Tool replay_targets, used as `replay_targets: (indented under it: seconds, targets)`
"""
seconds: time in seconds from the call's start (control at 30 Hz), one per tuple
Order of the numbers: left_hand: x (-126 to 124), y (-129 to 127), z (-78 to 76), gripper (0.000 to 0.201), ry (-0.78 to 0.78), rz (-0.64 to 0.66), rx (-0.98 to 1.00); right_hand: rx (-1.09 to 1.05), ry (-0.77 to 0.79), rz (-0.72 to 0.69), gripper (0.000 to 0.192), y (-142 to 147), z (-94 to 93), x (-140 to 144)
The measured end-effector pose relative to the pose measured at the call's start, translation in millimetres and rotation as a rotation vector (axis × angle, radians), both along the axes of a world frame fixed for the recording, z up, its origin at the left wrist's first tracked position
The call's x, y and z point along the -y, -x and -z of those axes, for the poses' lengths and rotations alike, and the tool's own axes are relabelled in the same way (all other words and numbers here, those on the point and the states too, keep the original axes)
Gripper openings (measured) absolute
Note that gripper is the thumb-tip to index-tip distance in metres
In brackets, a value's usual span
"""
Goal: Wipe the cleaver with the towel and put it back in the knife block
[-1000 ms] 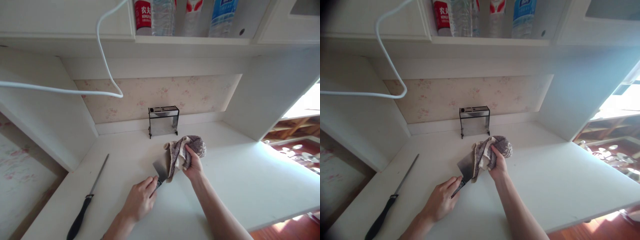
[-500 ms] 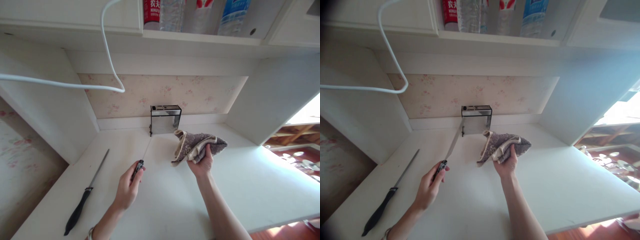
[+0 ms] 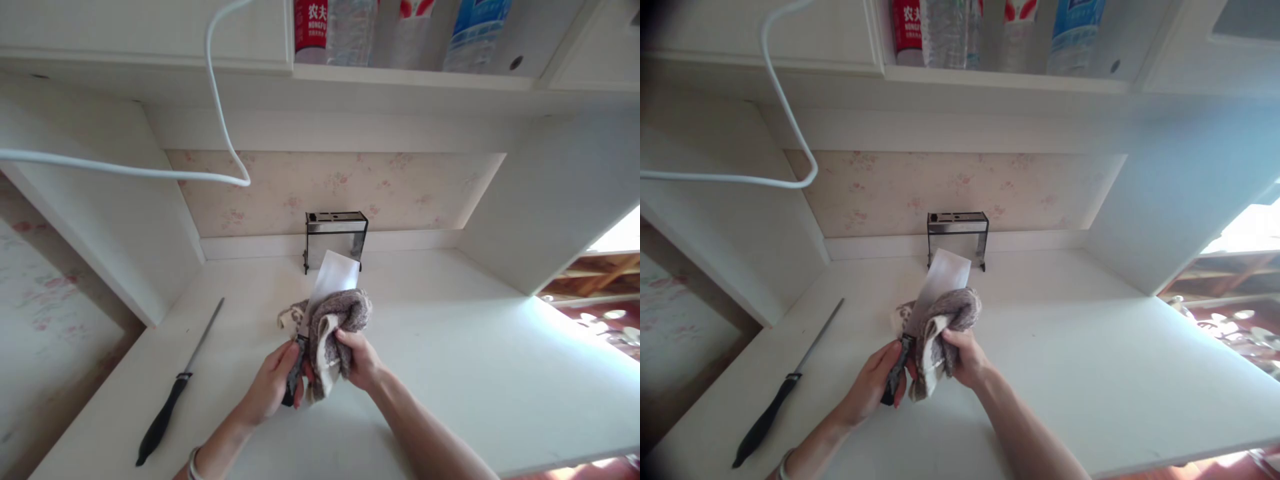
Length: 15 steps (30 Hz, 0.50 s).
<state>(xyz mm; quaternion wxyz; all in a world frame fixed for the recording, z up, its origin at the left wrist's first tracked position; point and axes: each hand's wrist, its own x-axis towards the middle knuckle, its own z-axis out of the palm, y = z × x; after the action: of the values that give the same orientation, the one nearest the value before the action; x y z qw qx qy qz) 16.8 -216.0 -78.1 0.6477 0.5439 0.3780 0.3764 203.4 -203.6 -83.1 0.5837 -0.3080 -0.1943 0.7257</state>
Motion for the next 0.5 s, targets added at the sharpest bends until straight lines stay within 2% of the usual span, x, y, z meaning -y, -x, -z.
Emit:
replay_targets:
  seconds: [0.07,0.17,0.33,0.5]
  targets:
    - [0.3,-2.2,-0.1,0.045,-0.029,0.047,-0.054,0.023,0.01,-0.05,0.035,6.7,-0.3,2.5]
    - [-1.9,-2.1,-0.7,0.042,-0.066,0.088,-0.092,0.054,0.071,-0.045,0.036,9.5,-1.5,0.2]
    - [-5.8,4.1,-6.6,0.041,-0.018,0.154,-0.156,0.041,0.101,0.046,0.036,0.3,0.1,-12.4]
    - [-3.9,17.4,-17.1,0.045,0.062,0.264,-0.232,-0.012,0.118,0.152,0.029,-22.2,2.7,-23.1]
